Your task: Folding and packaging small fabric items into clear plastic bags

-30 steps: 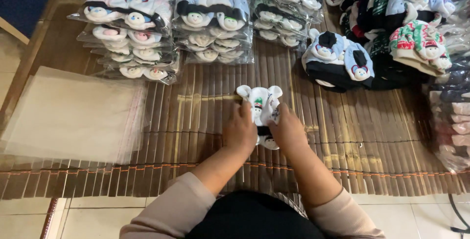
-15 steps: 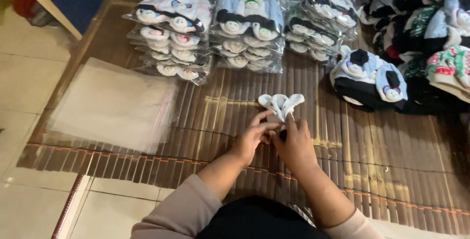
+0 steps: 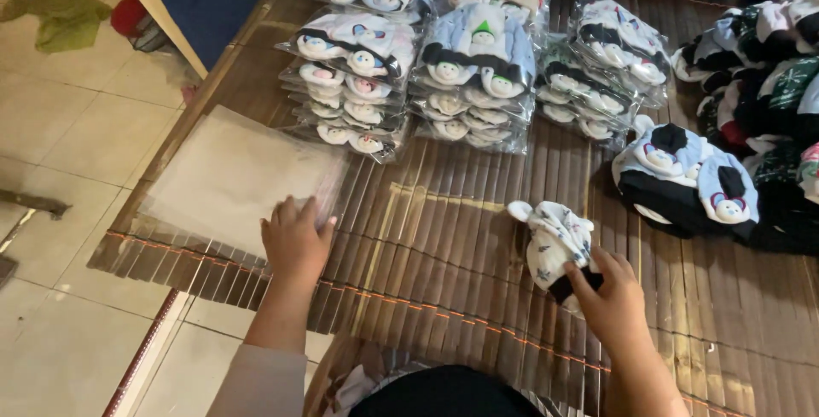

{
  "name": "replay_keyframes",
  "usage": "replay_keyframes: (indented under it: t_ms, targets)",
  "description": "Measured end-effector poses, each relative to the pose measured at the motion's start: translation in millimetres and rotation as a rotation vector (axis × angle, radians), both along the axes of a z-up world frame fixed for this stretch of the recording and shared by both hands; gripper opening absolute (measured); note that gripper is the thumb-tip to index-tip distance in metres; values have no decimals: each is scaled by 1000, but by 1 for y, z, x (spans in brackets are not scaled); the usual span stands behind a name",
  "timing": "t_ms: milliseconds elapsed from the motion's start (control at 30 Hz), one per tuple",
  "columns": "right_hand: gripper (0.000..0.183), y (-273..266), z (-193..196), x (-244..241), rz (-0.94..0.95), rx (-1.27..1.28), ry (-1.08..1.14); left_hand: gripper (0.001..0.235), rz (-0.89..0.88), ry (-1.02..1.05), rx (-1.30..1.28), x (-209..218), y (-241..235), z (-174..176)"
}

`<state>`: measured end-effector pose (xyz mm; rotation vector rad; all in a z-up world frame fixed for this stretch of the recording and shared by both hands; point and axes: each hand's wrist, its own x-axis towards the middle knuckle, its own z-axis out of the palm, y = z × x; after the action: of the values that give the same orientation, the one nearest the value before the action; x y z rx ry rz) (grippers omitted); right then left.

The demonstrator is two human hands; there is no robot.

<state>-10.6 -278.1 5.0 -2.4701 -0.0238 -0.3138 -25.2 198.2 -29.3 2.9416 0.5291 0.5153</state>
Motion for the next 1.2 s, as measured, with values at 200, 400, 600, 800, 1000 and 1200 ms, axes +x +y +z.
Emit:
replay_keyframes:
  t_ms: [200, 400, 600, 800, 1000, 1200]
  targets:
    - [55, -4, 31, -13, -72, 137, 148, 17, -100, -136, 21, -18, -14, 5]
    - [55, -24, 29, -21, -113, 136, 132, 13, -205, -368, 151, -22, -41, 19]
    - [49, -28, 45, -31, -189, 219, 165, 20, -560, -486, 22, -24, -126, 51]
    - [48, -40, 37, -41, -191, 140, 82, 23, -899, -407, -70, -23, -208, 32]
    - [48, -56, 25, -48, -231, 90, 89, 35, -1183, -445, -78, -34, -242, 38]
    - [48, -53, 35, -52, -199, 72, 82, 39, -1213, -363, -50, -44, -253, 21]
